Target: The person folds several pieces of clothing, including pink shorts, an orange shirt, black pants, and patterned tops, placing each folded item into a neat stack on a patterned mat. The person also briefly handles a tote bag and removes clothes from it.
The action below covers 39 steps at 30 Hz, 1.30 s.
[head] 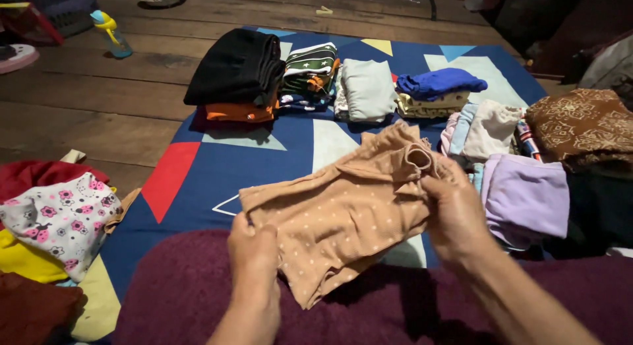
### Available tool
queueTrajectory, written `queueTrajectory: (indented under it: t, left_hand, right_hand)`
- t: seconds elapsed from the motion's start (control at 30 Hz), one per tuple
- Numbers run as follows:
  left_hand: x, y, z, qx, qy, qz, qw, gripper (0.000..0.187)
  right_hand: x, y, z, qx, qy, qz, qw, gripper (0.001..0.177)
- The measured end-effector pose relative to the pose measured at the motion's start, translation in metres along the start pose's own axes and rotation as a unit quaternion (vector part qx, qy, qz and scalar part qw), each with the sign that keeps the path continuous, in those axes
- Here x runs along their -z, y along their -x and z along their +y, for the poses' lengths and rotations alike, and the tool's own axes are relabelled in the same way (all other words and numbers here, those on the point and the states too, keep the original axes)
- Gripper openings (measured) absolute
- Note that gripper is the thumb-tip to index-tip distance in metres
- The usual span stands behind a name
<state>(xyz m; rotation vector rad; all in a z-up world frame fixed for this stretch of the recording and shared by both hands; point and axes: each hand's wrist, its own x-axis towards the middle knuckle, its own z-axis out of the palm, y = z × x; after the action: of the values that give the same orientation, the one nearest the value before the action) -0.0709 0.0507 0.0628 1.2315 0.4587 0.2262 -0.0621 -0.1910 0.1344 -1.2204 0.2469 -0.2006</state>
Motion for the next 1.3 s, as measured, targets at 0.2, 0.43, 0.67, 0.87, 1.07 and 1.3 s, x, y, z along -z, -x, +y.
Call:
queueTrajectory:
  t: [0.2,0.43,0.67,0.87,1.07,1.3]
  left_hand:
    - [-0.022,0.023,0.036,-0.306,-0.301,-0.039,0.902,0.075]
    - [-0.05,0.047,0.096,-0.266,-0.396,-0.273,0.835,0.058]
    - [-0.052,0.033,0.112,-0.007,-0.212,-0.257,0.943,0.039]
    - [-0.05,0.029,0.109,0.103,0.028,-0.228,0.968,0.051]
    - [-0.049,0.029,0.106,0.155,0.094,-0.334,0.925,0.053]
    - [-0.049,0.022,0.103,0.139,0.131,-0.359,0.913,0.046]
  right_hand:
    - [-0.01,0.008,-0.032,0.035,0.162,-0.075,0.983,0.076]
    - [-0.029,0.028,-0.061,0.021,0.213,-0.279,0.936,0.067]
    - [-0.029,0.018,-0.048,0.063,0.233,-0.106,0.965,0.041]
    - [-0.039,0.034,-0.031,0.033,0.229,-0.224,0.947,0.052]
    - [-0.046,0.043,-0.035,0.028,0.219,-0.271,0.937,0.073]
    - [-0.044,0.043,-0.033,0.005,0.159,-0.227,0.961,0.075]
